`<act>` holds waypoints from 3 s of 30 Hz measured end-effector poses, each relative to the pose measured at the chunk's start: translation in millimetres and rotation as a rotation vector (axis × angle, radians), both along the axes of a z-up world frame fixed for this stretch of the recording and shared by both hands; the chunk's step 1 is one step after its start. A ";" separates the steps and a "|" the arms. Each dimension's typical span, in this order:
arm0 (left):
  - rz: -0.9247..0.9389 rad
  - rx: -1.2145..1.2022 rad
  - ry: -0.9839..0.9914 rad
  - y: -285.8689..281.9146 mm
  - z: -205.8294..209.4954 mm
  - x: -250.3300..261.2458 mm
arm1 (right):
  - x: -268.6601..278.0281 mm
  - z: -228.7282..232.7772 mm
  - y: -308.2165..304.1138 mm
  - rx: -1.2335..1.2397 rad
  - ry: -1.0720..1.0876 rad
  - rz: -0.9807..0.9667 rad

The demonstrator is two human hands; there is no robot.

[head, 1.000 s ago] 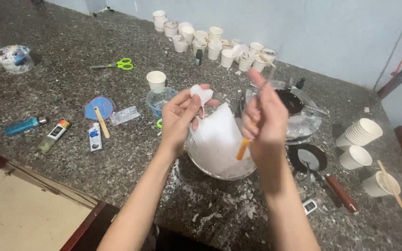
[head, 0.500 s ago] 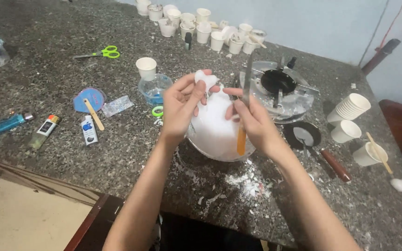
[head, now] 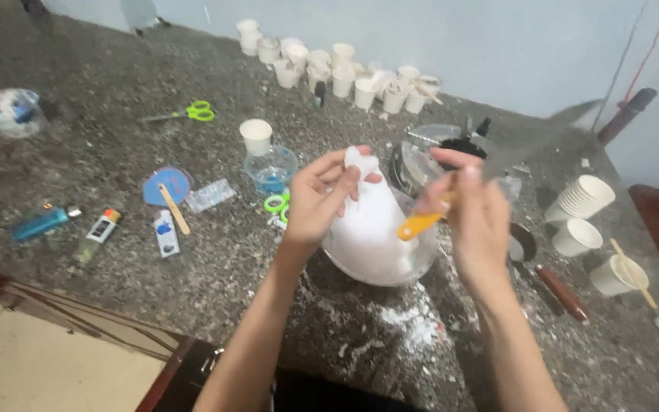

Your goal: Carving a heart shape from a block of wax using a metal tool.

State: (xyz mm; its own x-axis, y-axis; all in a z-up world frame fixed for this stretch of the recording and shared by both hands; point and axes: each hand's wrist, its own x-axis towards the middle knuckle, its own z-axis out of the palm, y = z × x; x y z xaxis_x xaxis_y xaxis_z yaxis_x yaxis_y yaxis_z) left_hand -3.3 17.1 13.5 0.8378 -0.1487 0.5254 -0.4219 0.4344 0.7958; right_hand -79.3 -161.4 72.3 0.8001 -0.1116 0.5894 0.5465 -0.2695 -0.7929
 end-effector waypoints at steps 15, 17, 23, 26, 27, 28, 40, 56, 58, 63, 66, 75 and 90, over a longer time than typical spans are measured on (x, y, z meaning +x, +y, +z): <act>0.007 0.062 0.032 -1.6 7.8 -3.9 | 21.8 -44.1 -11.1 -0.015 0.215 -0.094; 0.015 0.081 0.018 -2.0 2.2 0.9 | 11.5 -29.0 -1.7 -0.038 0.226 -0.082; 0.059 0.122 0.026 -2.7 -4.4 7.5 | -9.9 -2.0 12.1 -0.006 0.152 0.018; 0.068 0.140 0.022 -3.9 1.0 2.7 | -9.8 -3.5 10.7 0.012 0.134 0.032; 0.074 0.143 0.021 -4.3 2.1 1.8 | -9.4 -3.7 10.6 0.015 0.122 0.044; 0.071 0.149 0.020 -4.9 3.4 0.7 | -9.0 -1.8 8.6 0.021 0.121 0.042; -0.013 0.097 0.049 -9.7 3.0 -4.4 | -6.6 -3.9 -0.7 0.061 0.296 0.131; 0.020 0.059 0.094 -12.7 -12.4 6.9 | -10.9 -2.5 9.7 0.074 0.185 0.123; -0.021 0.032 0.088 -13.3 -9.9 4.2 | -12.2 0.1 10.3 0.093 0.186 0.120; -0.042 0.029 0.118 -13.2 -21.1 10.5 | -19.7 15.8 10.8 0.215 0.265 0.211; -0.105 -0.017 0.158 -12.6 -1.7 -1.7 | -14.8 5.0 4.5 0.254 0.280 0.245; -0.254 -0.102 0.315 -11.2 -20.2 6.6 | -3.8 -20.7 -0.4 0.039 0.196 0.347; -0.208 -0.105 0.310 -19.3 -23.2 11.2 | 12.1 -47.9 -8.6 0.038 0.184 0.185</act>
State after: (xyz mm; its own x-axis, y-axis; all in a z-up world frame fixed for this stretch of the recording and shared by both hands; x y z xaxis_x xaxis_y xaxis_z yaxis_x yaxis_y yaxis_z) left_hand 7.9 -2.2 -9.6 0.9168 -0.2907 0.2737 -0.0633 0.5710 0.8185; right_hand -67.2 -170.0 24.4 0.9023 0.0275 0.4303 0.4295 -0.1470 -0.8910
